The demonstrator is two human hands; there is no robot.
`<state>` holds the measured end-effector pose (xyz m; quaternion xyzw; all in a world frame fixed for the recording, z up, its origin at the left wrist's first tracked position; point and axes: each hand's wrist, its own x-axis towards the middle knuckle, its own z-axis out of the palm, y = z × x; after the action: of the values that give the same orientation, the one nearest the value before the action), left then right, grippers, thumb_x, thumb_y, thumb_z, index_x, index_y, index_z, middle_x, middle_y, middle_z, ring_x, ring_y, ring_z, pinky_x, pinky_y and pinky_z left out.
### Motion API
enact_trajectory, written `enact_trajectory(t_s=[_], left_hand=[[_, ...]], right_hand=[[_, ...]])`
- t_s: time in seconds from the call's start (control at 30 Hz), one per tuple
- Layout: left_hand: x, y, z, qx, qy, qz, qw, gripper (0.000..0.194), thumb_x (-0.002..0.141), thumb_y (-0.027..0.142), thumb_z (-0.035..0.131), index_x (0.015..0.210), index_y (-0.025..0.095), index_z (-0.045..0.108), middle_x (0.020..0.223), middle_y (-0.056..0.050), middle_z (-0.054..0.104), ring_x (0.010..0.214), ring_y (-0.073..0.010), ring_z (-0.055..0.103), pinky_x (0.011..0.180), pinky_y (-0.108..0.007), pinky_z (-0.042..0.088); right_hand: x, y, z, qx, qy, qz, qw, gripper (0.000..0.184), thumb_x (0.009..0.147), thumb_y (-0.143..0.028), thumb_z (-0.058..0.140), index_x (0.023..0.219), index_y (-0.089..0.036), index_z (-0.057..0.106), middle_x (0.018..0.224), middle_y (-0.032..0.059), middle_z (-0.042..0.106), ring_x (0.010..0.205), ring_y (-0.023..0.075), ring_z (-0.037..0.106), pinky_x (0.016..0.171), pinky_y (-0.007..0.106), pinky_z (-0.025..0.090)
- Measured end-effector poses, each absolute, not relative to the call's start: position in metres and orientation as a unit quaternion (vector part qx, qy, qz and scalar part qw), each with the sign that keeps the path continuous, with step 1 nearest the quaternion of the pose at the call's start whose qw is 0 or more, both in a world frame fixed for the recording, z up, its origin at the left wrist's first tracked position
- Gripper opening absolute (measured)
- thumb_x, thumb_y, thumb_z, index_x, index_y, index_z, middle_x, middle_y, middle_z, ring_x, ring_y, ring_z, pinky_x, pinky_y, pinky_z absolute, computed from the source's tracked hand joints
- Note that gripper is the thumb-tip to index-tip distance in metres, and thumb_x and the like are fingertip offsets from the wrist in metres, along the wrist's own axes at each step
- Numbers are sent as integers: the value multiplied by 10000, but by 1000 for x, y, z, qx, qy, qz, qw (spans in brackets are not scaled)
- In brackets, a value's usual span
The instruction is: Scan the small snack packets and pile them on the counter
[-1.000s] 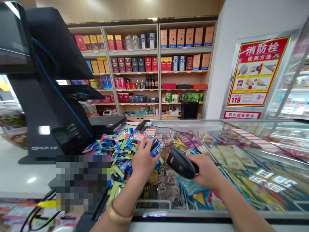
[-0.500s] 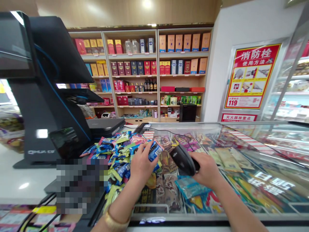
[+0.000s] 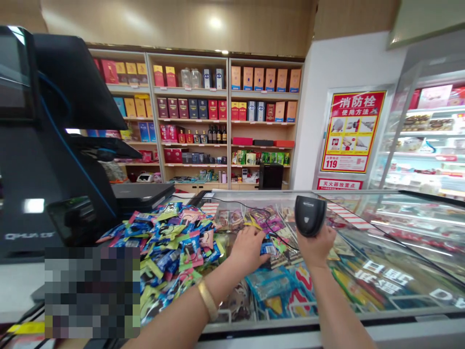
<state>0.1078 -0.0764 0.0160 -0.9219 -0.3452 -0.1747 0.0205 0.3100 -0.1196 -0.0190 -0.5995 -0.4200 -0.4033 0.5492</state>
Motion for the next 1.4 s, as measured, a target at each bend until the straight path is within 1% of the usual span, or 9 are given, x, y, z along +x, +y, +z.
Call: enact_trajectory(t_s=[0.13,0.27,0.43,0.7,0.87,0.97,1.1,1.27,1.4], left_hand=[[131,-70,6,-918,-376,-122,24,428,759,431,708,1107,188,656,1106,-158,608,1107,-332,570,915,-432,464],[145,-66,1,-916,-390,-95,-20,376,818,324,644,1162,174,626,1126,-157,610,1057,-295,620,873,-382,505],[131,-85,2,-925,-359,-117,-39,548,787,345,660,1297,189,536,1222,-156,588,1090,-321,609,934,-447,494],[-30,-134,9,-876,-361,-304,-96,625,767,224,656,1367,305,504,1389,-86,528,1271,-251,515,1078,-392,429],[-132,-134,-8,-861,-424,-281,-24,701,669,184,694,1331,368,558,1346,-43,600,1248,-282,550,1061,-435,449],[-152,-130,-23,-867,-428,-254,-22,734,644,108,637,1320,386,569,1330,-21,620,1249,-274,556,1060,-429,446],[-154,-124,-35,-854,-445,-268,-33,726,633,56,572,1283,379,607,1280,-11,656,1196,-254,601,1048,-410,462],[-155,-125,-29,-823,-452,-338,-67,565,654,167,670,1187,352,678,1191,-11,706,1118,-257,651,1009,-371,497],[-134,-127,-5,-729,-434,-460,-262,485,738,369,707,1210,269,656,1220,-58,689,1157,-282,625,986,-404,514]], right_hand=[[309,-117,-20,-593,-419,-414,549,232,788,-404,632,759,-236,476,664,23,504,669,221,447,692,347,331],[309,-117,-19,-587,-428,-421,543,239,780,-373,646,737,-246,447,646,7,500,636,211,457,679,340,336],[310,-116,-22,-587,-452,-414,528,226,784,-365,631,729,-241,450,636,0,507,618,209,486,682,339,333],[301,-118,-17,-573,-484,-400,526,197,790,-376,607,778,-227,479,690,24,552,665,217,533,679,327,337],[289,-119,-15,-543,-513,-411,522,166,776,-347,601,785,-232,483,649,2,536,657,212,535,707,334,360],[281,-119,-18,-533,-550,-404,501,139,754,-289,585,855,-220,518,714,19,589,728,224,573,745,342,365],[274,-117,-22,-520,-586,-393,481,272,733,-248,551,1001,-200,553,844,59,653,830,240,607,783,353,371],[274,-116,-22,-515,-594,-399,472,264,733,-231,537,995,-206,548,853,61,672,820,237,622,770,353,378],[274,-117,-19,-502,-598,-406,475,277,729,-231,533,1005,-203,540,867,67,679,822,237,628,761,351,380]])
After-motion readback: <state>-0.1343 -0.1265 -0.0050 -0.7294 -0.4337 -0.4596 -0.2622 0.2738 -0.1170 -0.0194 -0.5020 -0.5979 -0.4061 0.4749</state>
